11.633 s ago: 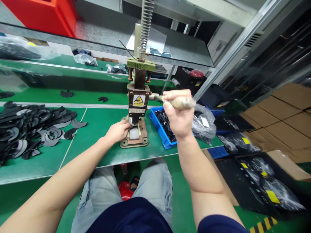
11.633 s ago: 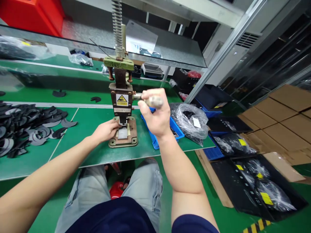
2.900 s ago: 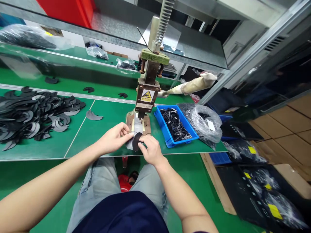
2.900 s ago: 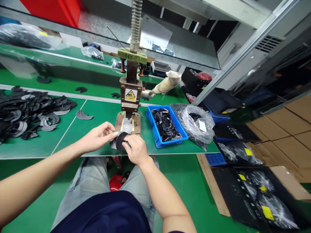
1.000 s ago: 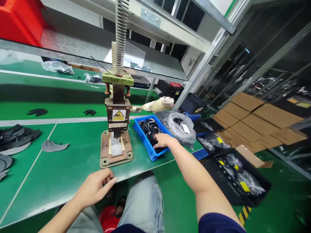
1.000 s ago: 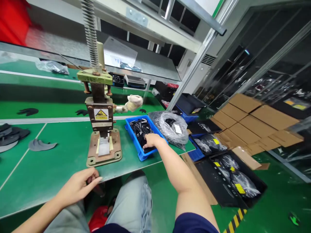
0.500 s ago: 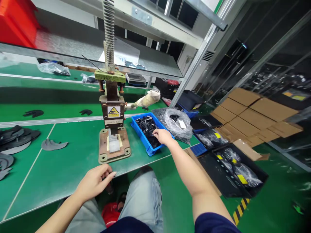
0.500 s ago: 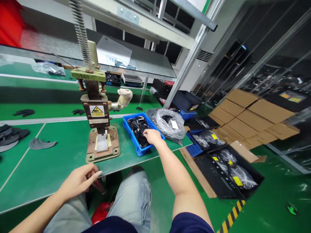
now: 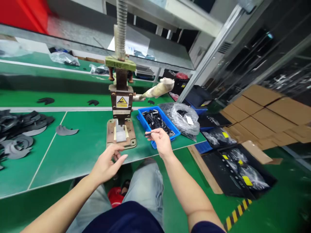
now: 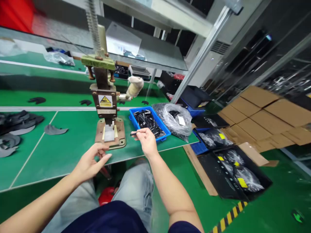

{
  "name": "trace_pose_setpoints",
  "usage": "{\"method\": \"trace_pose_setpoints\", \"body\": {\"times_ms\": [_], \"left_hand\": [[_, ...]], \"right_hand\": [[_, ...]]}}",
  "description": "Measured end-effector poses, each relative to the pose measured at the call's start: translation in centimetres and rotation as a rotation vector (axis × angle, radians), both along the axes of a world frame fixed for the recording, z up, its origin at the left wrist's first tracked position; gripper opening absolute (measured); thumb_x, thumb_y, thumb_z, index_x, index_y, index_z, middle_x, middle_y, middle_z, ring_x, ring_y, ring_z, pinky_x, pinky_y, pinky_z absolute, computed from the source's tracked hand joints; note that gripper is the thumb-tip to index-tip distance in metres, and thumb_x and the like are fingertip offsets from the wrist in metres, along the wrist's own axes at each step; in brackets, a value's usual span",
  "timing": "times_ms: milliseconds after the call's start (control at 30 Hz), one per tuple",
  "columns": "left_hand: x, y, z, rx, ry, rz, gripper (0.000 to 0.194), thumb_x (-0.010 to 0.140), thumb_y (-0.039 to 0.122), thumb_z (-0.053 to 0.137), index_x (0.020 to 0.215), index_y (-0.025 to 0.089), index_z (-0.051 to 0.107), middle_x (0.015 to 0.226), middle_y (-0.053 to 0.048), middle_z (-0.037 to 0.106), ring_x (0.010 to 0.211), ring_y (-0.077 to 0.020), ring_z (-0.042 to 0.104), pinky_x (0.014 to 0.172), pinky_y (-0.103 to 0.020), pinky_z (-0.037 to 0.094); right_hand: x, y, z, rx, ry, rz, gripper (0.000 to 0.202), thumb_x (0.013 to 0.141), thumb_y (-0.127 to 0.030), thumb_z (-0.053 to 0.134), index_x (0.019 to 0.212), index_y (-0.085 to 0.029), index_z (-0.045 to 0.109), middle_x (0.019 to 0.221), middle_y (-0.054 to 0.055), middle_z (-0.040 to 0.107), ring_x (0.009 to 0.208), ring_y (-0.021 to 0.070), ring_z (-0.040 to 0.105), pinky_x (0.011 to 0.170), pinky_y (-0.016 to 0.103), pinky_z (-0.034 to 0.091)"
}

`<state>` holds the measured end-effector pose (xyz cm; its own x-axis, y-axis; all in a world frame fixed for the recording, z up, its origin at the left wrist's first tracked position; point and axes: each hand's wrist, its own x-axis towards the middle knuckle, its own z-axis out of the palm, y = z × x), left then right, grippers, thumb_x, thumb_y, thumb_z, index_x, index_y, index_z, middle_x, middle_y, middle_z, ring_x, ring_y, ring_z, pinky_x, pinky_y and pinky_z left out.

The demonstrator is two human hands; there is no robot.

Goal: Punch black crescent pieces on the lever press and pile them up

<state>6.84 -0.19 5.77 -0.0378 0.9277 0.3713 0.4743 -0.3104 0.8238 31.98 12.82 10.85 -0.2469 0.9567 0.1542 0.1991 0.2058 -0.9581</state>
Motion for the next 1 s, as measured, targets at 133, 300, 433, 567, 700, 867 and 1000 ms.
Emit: {"method": "trace_pose_setpoints", "body": {"times_ms": [133, 300, 433, 567, 700, 867, 1000], "left_hand": [[1.5, 0.4, 2.5, 0.100, 0.008, -0.041, 0.035, 0.100, 0.040, 0.071, 0.130, 0.023, 0.064, 0.098, -0.004, 0.067, 0.078, -0.0165, 0.067, 0.073, -0.031, 0.059], [1.5, -0.2, 2.6, 0.131, -0.012, -0.017, 0.027, 0.101, 0.036, 0.072, 0.124, 0.023, 0.067, 0.096, -0.003, 0.067, 0.073, -0.0135, 0.064, 0.069, -0.029, 0.056], [1.1, -0.9, 2.1, 0.086, -0.010, 0.001, 0.026, 0.101, 0.039, 0.071, 0.122, 0.023, 0.069, 0.092, -0.002, 0.067, 0.073, -0.0145, 0.065, 0.069, -0.029, 0.057], [0.9, -1.1, 2.2, 0.092, 0.011, 0.004, 0.022, 0.102, 0.038, 0.070, 0.117, 0.023, 0.071, 0.092, -0.003, 0.069, 0.075, -0.0158, 0.066, 0.070, -0.030, 0.057], [0.0, -0.8, 2.1, 0.116, 0.047, -0.002, 0.014, 0.103, 0.033, 0.068, 0.111, 0.022, 0.073, 0.092, -0.003, 0.071, 0.079, -0.0156, 0.065, 0.075, -0.030, 0.055], [-3.3, 0.8, 0.7, 0.020, 0.000, 0.166, 0.022, 0.101, 0.042, 0.069, 0.107, 0.021, 0.074, 0.090, -0.002, 0.074, 0.075, -0.0153, 0.065, 0.073, -0.028, 0.054], [-6.7, 3.7, -0.6, -0.082, -0.001, 0.277, 0.032, 0.100, 0.050, 0.065, 0.109, 0.021, 0.074, 0.080, -0.001, 0.073, 0.068, -0.0159, 0.064, 0.067, -0.028, 0.052]], "right_hand": [[-3.9, -4.4, -1.5, -0.195, 0.244, 0.092, 0.040, 0.088, -0.063, 0.076, 0.093, -0.025, 0.063, 0.074, 0.001, 0.077, 0.073, 0.0195, 0.075, 0.079, 0.036, 0.063], [-6.0, -6.5, -3.4, -0.210, 0.230, 0.151, 0.039, 0.090, -0.062, 0.074, 0.088, -0.024, 0.065, 0.073, -0.001, 0.071, 0.068, 0.0149, 0.066, 0.070, 0.030, 0.054], [-6.5, -6.8, -4.1, -0.232, 0.233, 0.174, 0.041, 0.090, -0.063, 0.073, 0.086, -0.024, 0.064, 0.074, -0.002, 0.071, 0.067, 0.0139, 0.064, 0.069, 0.029, 0.052], [-6.8, -7.0, -4.1, -0.252, 0.208, 0.182, 0.040, 0.091, -0.063, 0.072, 0.087, -0.024, 0.063, 0.074, -0.001, 0.071, 0.068, 0.0150, 0.066, 0.069, 0.030, 0.055], [-6.0, -7.5, -3.7, 0.010, 0.028, 0.138, 0.024, 0.098, -0.050, 0.063, 0.098, -0.026, 0.066, 0.097, 0.006, 0.078, 0.093, 0.0218, 0.074, 0.089, 0.041, 0.063], [-4.4, -7.8, -3.8, 0.600, -0.363, 0.294, 0.023, 0.093, -0.020, 0.057, 0.077, -0.030, 0.070, 0.117, 0.001, 0.080, 0.138, 0.0291, 0.064, 0.124, 0.060, 0.044], [-4.2, -7.1, -3.7, 0.483, -0.468, 0.422, 0.023, 0.090, -0.025, 0.065, 0.110, -0.031, 0.075, 0.136, 0.004, 0.076, 0.145, 0.0307, 0.059, 0.125, 0.060, 0.045]]}}
